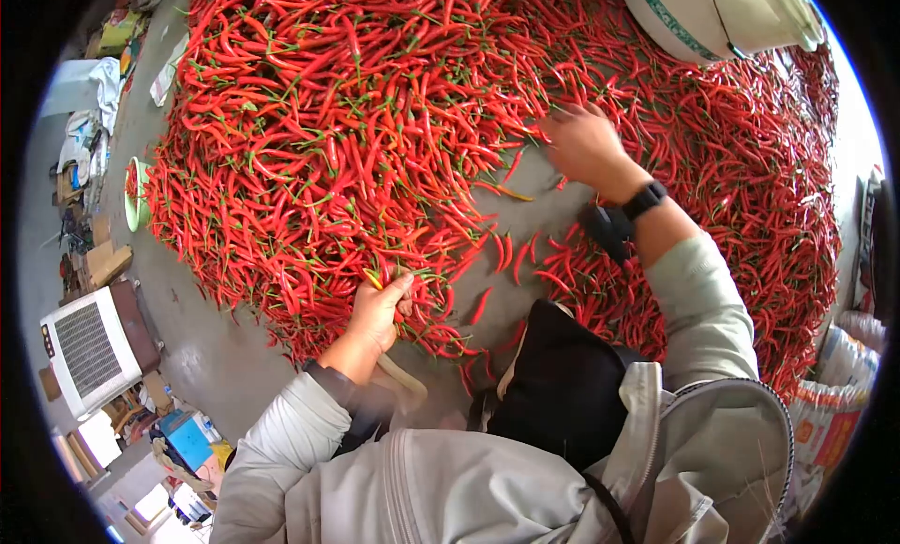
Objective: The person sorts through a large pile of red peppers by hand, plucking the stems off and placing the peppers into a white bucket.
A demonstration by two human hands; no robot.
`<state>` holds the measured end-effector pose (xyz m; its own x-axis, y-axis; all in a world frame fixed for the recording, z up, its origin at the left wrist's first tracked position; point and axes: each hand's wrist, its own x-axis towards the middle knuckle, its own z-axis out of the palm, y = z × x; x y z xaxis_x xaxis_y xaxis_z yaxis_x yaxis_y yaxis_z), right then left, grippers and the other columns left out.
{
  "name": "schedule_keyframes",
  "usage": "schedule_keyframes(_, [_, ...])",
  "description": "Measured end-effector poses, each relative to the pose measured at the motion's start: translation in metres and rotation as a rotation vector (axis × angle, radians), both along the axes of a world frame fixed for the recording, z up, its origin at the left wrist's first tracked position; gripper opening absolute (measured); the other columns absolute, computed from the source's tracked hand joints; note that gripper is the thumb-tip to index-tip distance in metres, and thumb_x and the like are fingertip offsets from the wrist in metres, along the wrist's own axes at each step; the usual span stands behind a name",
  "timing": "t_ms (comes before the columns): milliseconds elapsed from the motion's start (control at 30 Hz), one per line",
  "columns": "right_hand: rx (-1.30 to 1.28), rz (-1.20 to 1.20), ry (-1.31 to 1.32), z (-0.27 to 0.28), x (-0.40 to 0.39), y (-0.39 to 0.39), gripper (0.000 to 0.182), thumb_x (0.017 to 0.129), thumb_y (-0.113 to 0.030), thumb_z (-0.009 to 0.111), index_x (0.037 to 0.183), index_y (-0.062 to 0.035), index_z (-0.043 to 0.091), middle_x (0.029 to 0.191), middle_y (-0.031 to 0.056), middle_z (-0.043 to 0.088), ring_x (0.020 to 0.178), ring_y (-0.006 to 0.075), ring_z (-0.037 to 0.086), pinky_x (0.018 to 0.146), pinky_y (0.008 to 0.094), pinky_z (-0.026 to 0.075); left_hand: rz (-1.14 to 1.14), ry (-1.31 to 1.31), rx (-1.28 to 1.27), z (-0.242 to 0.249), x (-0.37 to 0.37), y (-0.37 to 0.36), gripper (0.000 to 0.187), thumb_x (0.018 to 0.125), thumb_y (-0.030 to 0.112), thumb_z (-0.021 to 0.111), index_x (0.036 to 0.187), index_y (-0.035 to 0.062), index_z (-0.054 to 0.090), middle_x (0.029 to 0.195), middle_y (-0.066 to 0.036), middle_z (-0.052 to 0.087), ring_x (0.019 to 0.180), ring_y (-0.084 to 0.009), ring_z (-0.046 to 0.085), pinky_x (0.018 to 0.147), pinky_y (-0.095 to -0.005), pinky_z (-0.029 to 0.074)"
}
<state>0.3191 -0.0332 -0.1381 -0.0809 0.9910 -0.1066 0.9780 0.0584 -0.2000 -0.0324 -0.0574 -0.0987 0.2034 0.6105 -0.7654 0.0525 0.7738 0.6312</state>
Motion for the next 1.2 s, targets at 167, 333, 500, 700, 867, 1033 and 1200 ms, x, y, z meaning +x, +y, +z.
schedule_keyframes(167, [0.067, 0.038, 0.116, -0.017, -0.055, 0.058, 0.056, 0.072, -0.024, 0.063, 0.125, -0.0244, 0.046, 0.141, 0.0088, 0.024, 0.125, 0.0324, 0.029, 0.097, 0.0538, 0.03, 0.003, 0.077, 0.043, 0.006, -0.006, 0.001, 0.009, 0.081, 0.012, 0.06, 0.082, 0.0069, 0.053, 0.063, 0.001, 0.047, 0.051, -0.0103, 0.043, 0.046, -0.0251, 0.035])
schedule_keyframes(333, [0.024, 0.032, 0.011, -0.06, -0.043, 0.015, 0.058, 0.068, -0.02, 0.063, 0.123, -0.0258, 0.048, 0.141, 0.0104, 0.022, 0.128, 0.0302, 0.025, 0.096, 0.0539, 0.032, -0.001, 0.027, 0.034, 0.008, -0.01, 0.0, 0.006, 0.081, 0.011, 0.061, 0.083, 0.0065, 0.057, 0.065, 0.002, 0.049, 0.054, -0.0076, 0.044, 0.048, -0.0219, 0.036])
schedule_keyframes(500, [-0.165, 0.079, -0.128, -0.071, -0.033, -0.043, 0.036, 0.072, -0.022, 0.053, 0.107, -0.0186, 0.06, 0.133, 0.0081, 0.035, 0.125, 0.0275, 0.028, 0.096, 0.0589, 0.027, -0.048, -0.014, 0.026, 0.001, -0.005, -0.004, 0.006, 0.085, 0.011, 0.056, 0.08, 0.0087, 0.052, 0.062, 0.001, 0.046, 0.048, -0.0094, 0.042, 0.047, -0.0232, 0.036])
schedule_keyframes(700, [-0.552, 0.005, -0.092, -0.023, -0.013, -0.043, 0.02, 0.073, -0.021, 0.053, 0.087, -0.0125, 0.065, 0.097, 0.0074, 0.062, 0.092, 0.0249, 0.058, 0.078, 0.0524, 0.043, -0.015, -0.023, -0.007, -0.002, -0.011, -0.004, 0.005, 0.084, 0.01, 0.057, 0.082, 0.0075, 0.054, 0.064, 0.001, 0.048, 0.051, -0.0084, 0.044, 0.047, -0.0226, 0.037])
schedule_keyframes(867, [0.414, 0.176, 0.143, 0.002, -0.034, 0.053, 0.011, 0.078, -0.015, 0.051, 0.076, -0.0051, 0.055, 0.086, 0.008, 0.059, 0.079, 0.0248, 0.057, 0.066, 0.0386, 0.047, 0.022, 0.075, 0.041, 0.0, -0.01, -0.006, 0.008, 0.081, 0.009, 0.061, 0.087, 0.0063, 0.057, 0.066, 0.002, 0.051, 0.055, -0.0078, 0.046, 0.048, -0.0223, 0.038])
schedule_keyframes(1033, [0.314, 0.01, -0.004, 0.023, -0.066, 0.128, 0.021, 0.079, -0.011, 0.048, 0.098, -0.0047, 0.055, 0.099, 0.0097, 0.055, 0.084, 0.0256, 0.06, 0.069, 0.0368, 0.049, 0.011, 0.041, 0.051, 0.011, -0.007, -0.001, 0.008, 0.081, 0.01, 0.06, 0.083, 0.0045, 0.053, 0.061, 0.0, 0.048, 0.05, -0.0112, 0.044, 0.046, -0.0262, 0.038])
schedule_keyframes(1200, [0.186, -0.063, 0.003, 0.002, -0.074, 0.123, 0.02, 0.08, -0.011, 0.047, 0.096, -0.0022, 0.056, 0.094, 0.0127, 0.059, 0.078, 0.0268, 0.062, 0.062, 0.0368, 0.05, 0.013, 0.047, 0.074, 0.013, -0.009, -0.001, 0.008, 0.082, 0.01, 0.059, 0.084, 0.0049, 0.054, 0.062, 0.0, 0.048, 0.051, -0.0112, 0.045, 0.047, -0.0254, 0.037])
